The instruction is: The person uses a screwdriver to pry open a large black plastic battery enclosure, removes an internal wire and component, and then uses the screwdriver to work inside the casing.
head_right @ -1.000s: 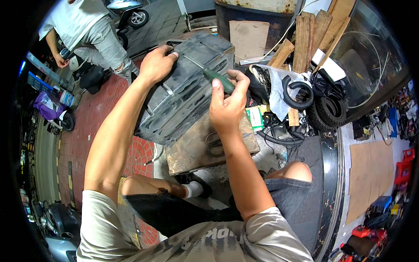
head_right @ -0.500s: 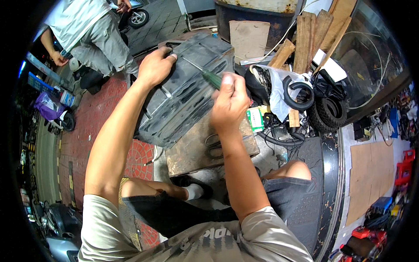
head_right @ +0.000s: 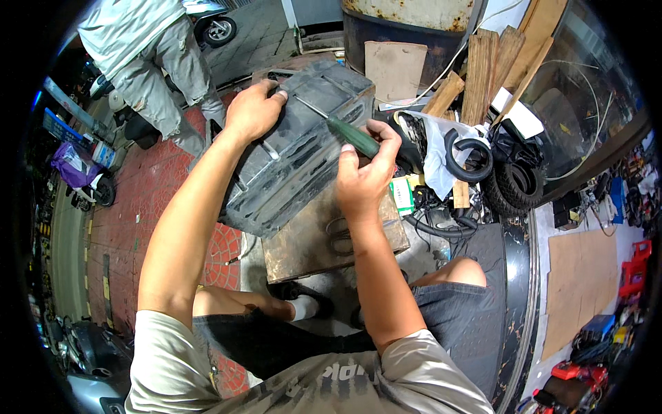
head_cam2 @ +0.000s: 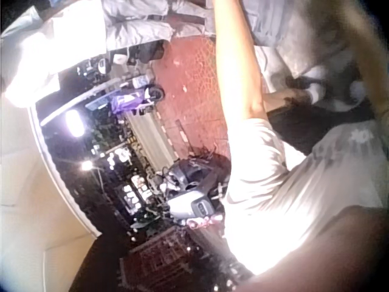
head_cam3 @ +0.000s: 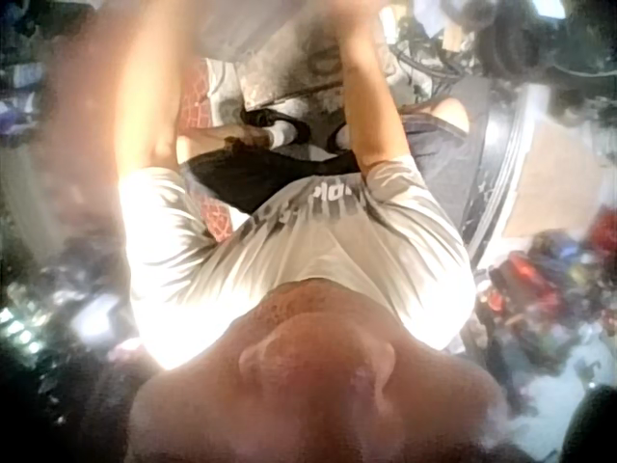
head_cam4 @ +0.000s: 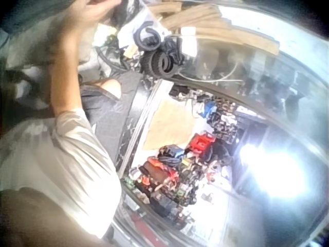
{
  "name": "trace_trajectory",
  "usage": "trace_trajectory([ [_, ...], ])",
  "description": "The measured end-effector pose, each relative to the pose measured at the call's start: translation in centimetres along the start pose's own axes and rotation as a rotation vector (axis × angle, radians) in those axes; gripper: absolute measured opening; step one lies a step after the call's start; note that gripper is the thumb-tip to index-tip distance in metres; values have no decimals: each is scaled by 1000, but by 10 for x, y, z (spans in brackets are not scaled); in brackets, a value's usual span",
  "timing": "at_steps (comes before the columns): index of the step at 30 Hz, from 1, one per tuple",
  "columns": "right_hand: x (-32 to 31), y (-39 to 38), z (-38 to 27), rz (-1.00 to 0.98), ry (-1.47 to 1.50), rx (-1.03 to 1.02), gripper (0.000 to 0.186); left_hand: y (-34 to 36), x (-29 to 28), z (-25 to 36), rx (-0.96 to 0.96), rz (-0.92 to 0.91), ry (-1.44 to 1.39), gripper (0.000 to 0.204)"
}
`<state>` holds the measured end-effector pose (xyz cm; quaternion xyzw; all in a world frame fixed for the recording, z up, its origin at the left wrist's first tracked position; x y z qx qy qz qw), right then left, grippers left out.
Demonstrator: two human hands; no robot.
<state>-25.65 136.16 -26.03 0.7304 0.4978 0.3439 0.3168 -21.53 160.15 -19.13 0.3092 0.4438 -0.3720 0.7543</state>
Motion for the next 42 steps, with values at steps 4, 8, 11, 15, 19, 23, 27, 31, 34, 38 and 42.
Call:
trace_trajectory([
  [4, -1, 0, 13, -168, 142, 355, 27, 0, 0, -4, -14, 3, 8, 53],
  [8, -1, 1, 6, -37, -23, 19, 24, -3, 0, -4, -7, 6, -11, 54],
  [11, -1, -5, 8, -107, 89, 225, 27, -1, -1, -6, -26, -5, -4, 54],
  [15, -6, 5, 8, -222, 22, 195, 34, -2, -1, -2, -13, -2, -7, 55],
  [19, -4, 0, 1, -78, 69, 8, 35, -3, -1, -1, -2, 7, -13, 55],
  [23, -10, -1, 15, -207, 55, 328, 27, -1, -1, -2, 3, 16, -9, 55],
  [27, -3, -2, 2, -69, 79, 107, 28, -2, 0, -3, 3, 13, -2, 55],
  [31, -9, 0, 10, -269, 130, 364, 34, -5, -3, -4, -1, 12, 1, 55],
  [34, -5, -1, -3, -155, -47, -93, 34, -8, -3, -2, -7, 6, 4, 55],
  [38, -5, -2, 2, -71, 101, 212, 35, -5, 0, 1, -7, -3, 0, 55],
  [42, -9, 7, 1, -107, -59, 12, 31, 1, 3, 10, 18, 15, -1, 55],
])
Point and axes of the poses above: each hand's wrist, its own y-axis towards the middle knuckle, its own x-axis out of the palm, z = x × y, the point moved 5 cm from there along y, towards the middle knuckle, and after that the axes turned 14 degrees about -x, right-handed, at the moved point
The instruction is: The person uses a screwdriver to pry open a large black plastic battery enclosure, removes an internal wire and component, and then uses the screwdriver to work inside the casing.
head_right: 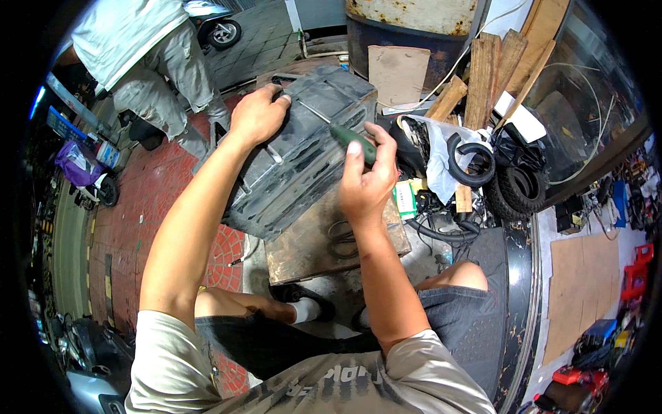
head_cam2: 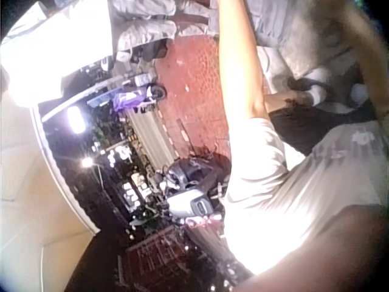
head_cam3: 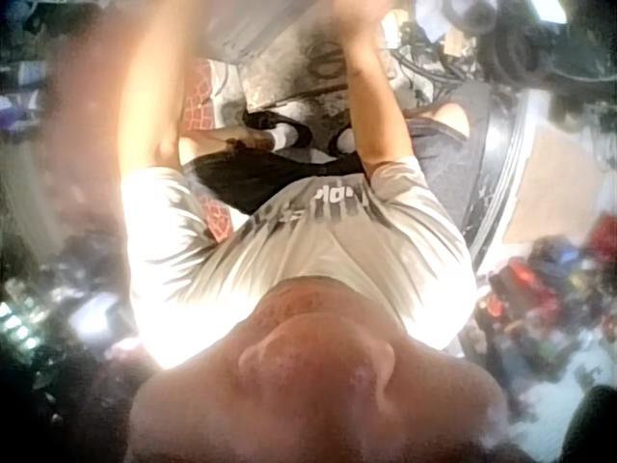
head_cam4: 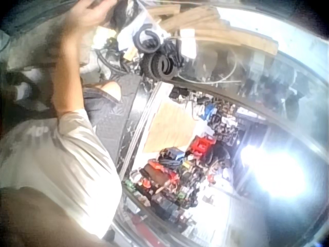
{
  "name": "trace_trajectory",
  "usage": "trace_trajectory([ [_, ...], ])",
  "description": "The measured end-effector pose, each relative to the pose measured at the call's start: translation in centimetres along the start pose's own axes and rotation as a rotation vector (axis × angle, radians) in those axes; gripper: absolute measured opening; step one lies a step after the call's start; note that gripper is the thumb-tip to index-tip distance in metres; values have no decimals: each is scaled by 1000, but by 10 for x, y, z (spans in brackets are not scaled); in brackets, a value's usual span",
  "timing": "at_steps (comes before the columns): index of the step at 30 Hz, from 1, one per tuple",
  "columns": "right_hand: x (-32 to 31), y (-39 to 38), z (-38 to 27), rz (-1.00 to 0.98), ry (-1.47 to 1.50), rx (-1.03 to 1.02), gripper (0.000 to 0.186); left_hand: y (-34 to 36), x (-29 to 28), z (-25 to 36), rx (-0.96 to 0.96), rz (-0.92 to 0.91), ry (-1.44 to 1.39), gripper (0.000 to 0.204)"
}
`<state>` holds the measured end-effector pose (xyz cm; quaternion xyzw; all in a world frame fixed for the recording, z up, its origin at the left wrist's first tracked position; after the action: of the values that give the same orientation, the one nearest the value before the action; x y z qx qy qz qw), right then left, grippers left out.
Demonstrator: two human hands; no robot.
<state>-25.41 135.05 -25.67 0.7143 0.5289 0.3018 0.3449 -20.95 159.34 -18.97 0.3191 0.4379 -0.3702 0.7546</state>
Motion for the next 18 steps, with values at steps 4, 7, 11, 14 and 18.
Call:
trace_trajectory([
  [4, 18, -16, 15, -22, 144, 81, 54, 5, -3, -17, -68, -32, 69, 54],
  [7, 3, -28, 52, -4, 313, 463, 51, -11, 4, -6, -57, -132, 21, 56],
  [11, -21, 18, 45, -79, -363, -222, 51, -62, -59, 29, 185, 77, -135, 41],
  [14, -25, 17, 61, -180, -383, -420, 53, -106, -66, 14, 86, 175, -330, 42],
  [18, -20, 22, 68, -130, -476, -551, 52, -137, -55, -1, 49, 344, -539, 46],
])
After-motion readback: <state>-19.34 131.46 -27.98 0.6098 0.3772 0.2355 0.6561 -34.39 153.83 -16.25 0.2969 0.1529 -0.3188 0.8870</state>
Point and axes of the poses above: each hand's wrist, its own y-axis towards the middle knuckle, its own x-axis out of the palm, z = x × y, the point moved 5 cm from there along y, towards the middle knuckle, and after that the axes turned 14 degrees about -x, right-handed, at the moved point
